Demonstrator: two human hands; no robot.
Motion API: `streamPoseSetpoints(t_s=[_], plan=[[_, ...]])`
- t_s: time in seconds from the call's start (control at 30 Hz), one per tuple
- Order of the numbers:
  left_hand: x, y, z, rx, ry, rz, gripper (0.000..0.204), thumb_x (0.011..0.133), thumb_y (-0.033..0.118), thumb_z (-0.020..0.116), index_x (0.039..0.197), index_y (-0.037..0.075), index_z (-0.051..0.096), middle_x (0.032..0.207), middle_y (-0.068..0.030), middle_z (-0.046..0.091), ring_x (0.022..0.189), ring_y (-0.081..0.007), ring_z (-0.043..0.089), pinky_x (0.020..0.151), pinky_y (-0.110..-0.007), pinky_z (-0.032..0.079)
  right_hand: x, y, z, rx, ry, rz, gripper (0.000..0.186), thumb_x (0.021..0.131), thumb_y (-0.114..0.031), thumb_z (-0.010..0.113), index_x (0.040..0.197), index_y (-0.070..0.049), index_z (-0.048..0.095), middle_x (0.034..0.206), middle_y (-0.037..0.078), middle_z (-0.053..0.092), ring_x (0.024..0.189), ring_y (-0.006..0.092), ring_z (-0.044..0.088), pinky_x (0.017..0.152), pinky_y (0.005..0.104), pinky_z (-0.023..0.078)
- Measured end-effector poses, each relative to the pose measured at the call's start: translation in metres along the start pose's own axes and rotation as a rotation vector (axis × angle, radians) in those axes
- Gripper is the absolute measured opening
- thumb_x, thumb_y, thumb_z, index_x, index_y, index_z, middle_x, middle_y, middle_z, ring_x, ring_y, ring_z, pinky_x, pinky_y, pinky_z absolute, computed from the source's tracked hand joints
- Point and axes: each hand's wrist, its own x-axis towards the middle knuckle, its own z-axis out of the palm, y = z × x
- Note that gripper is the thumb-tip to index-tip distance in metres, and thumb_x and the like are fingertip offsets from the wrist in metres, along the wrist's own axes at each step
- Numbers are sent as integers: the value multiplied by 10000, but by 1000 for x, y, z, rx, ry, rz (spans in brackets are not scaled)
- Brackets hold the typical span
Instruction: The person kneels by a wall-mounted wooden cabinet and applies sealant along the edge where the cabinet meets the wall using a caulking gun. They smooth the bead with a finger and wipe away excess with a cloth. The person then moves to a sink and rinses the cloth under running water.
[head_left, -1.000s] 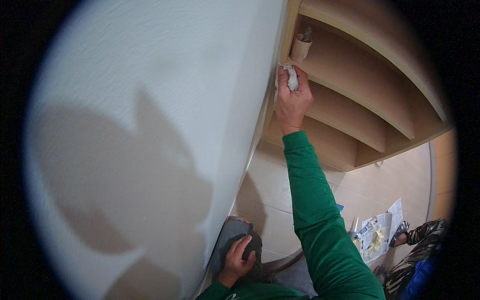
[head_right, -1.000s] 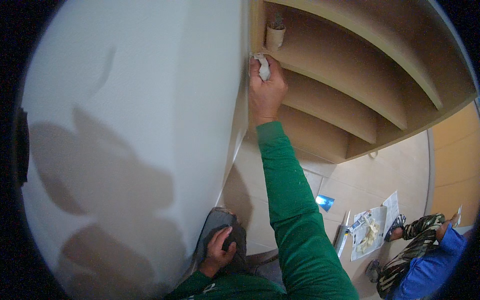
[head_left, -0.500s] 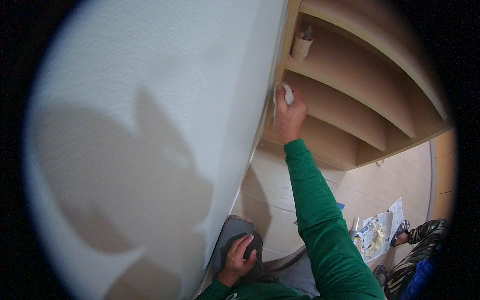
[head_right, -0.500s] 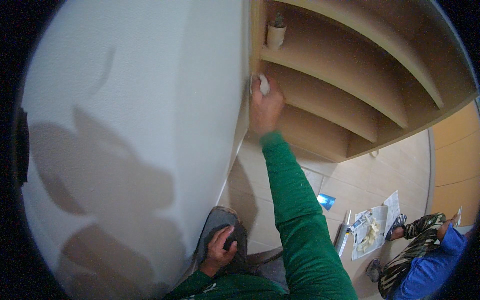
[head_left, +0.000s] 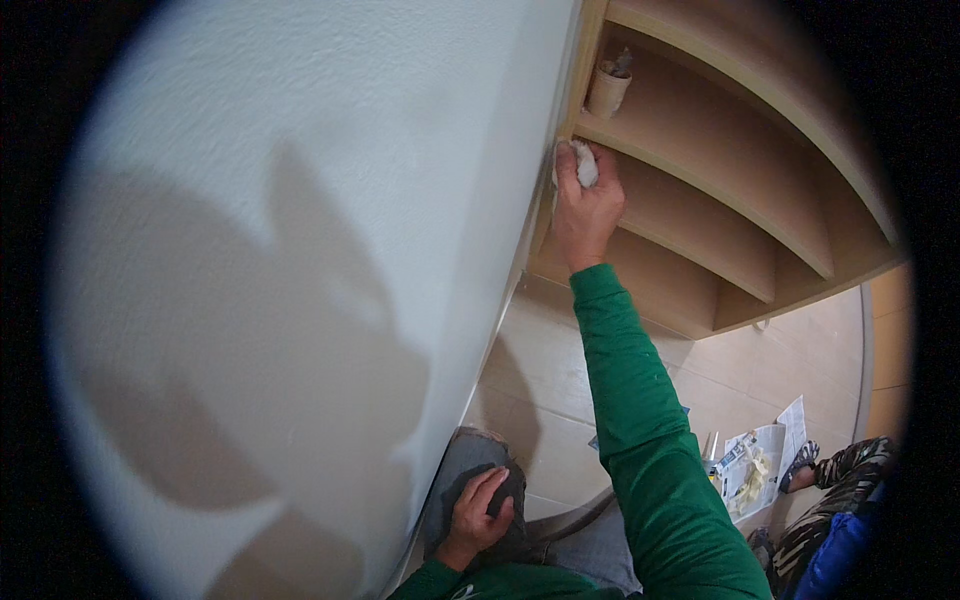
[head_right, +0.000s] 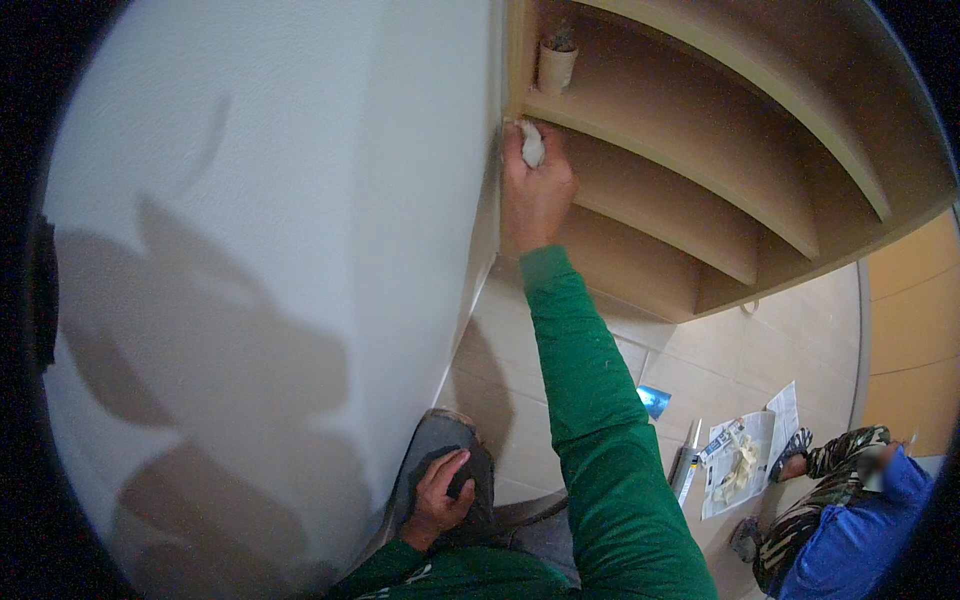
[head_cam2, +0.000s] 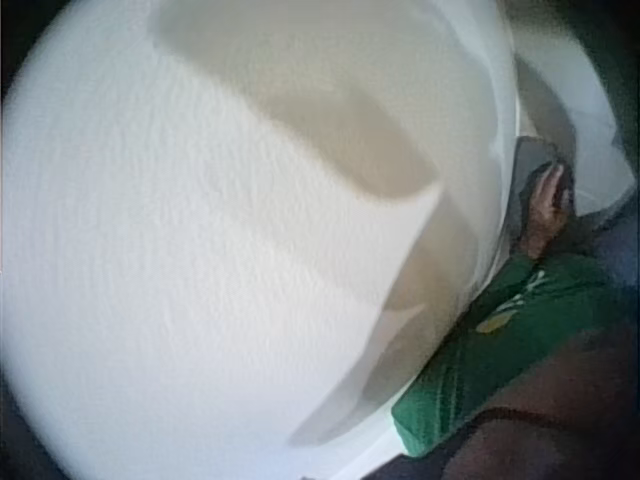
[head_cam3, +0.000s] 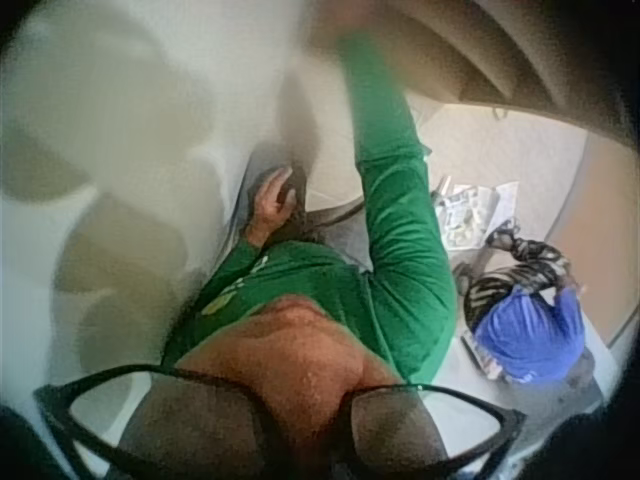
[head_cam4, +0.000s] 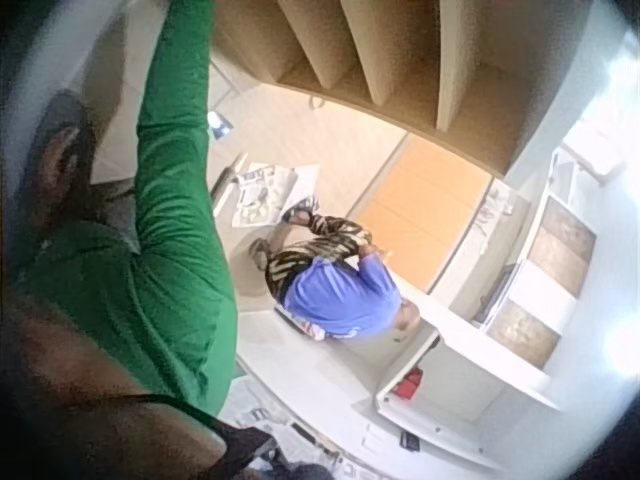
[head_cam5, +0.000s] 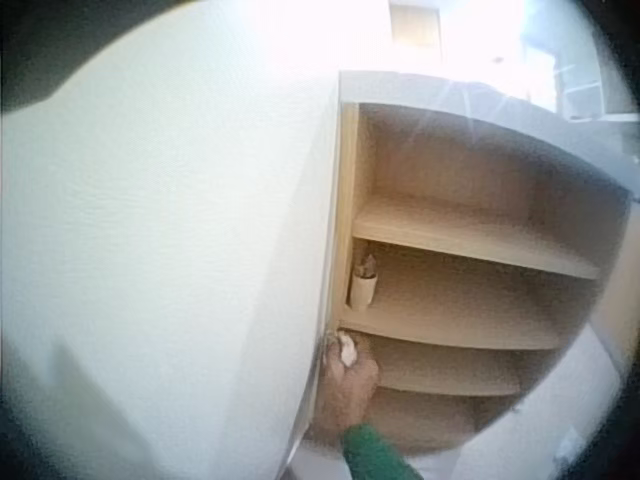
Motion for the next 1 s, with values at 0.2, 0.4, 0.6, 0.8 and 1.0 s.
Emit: streamPoseSetpoints(t_s=[0.2,0.4,0.6,0.8,1.0], plan=[[3,5,-2,-5,-3,27,437,860,99,713,1268,-37,636,1243,-220,658,1152,-377,641,1007,-425,522,0,21,-5,-79,30,-66,363,935,-316,720,1104,4,699,951,211,737,868,342,722,803,415,554],[0,9,-6,-5,24,3,439,867,109,716,1274,-34,635,1253,-222,656,1166,-377,638,1012,-427,520,3,-19,-2,8,-18,40,358,934,-322,717,1093,-2,698,938,204,735,860,328,724,798,414,556],[1,2,-2,-37,3,-8,445,873,112,711,1287,-26,628,1254,-224,655,1169,-384,636,1014,-428,518,-1,18,-3,-83,9,-15,381,917,-359,729,1073,-13,705,931,212,734,871,323,728,791,413,553],[-1,10,-9,-18,13,-13,455,871,109,712,1295,-26,619,1264,-224,652,1174,-384,634,1023,-433,513,6,-8,-3,-18,-23,26,375,924,-345,725,1091,-10,700,944,221,732,877,341,728,799,414,553],[0,14,-11,-35,13,-31,466,865,105,715,1301,-23,614,1271,-224,649,1183,-385,630,1032,-435,507,10,-1,-4,-34,-25,-83,358,936,-326,715,1097,-6,694,958,212,729,875,350,712,793,411,550]])
